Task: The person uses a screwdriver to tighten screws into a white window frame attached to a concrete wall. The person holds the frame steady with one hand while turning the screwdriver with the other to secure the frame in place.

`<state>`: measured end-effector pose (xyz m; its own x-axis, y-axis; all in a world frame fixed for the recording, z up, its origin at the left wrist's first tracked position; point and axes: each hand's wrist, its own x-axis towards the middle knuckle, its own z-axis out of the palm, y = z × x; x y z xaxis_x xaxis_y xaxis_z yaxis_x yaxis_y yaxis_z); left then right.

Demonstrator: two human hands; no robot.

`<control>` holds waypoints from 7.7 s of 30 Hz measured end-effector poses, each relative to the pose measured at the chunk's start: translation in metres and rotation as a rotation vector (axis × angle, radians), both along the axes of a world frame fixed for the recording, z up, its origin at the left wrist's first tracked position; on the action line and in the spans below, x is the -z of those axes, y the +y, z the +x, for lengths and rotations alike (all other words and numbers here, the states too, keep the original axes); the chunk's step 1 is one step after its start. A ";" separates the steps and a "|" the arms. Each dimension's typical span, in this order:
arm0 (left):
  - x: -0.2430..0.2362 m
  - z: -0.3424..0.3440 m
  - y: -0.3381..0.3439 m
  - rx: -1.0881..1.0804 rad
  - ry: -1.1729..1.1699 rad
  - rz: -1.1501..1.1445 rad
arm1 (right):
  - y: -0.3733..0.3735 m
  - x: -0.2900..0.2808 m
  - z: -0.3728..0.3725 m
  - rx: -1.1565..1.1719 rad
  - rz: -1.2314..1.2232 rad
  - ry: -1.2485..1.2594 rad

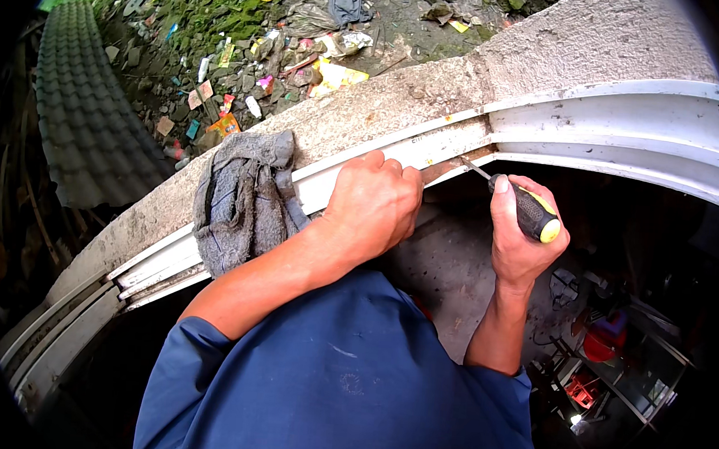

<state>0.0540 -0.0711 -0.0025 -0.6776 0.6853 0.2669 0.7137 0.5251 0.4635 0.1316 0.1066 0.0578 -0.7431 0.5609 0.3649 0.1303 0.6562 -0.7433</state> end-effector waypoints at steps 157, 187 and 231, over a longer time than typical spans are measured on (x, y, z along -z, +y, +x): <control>-0.001 -0.001 0.011 0.040 0.120 -0.142 | 0.005 0.009 0.008 0.016 -0.027 0.049; 0.010 0.002 0.010 0.003 0.073 0.045 | -0.006 0.008 0.010 -0.011 0.068 0.065; -0.032 -0.014 -0.041 -0.184 0.001 0.175 | -0.015 -0.010 0.025 0.039 -0.130 0.236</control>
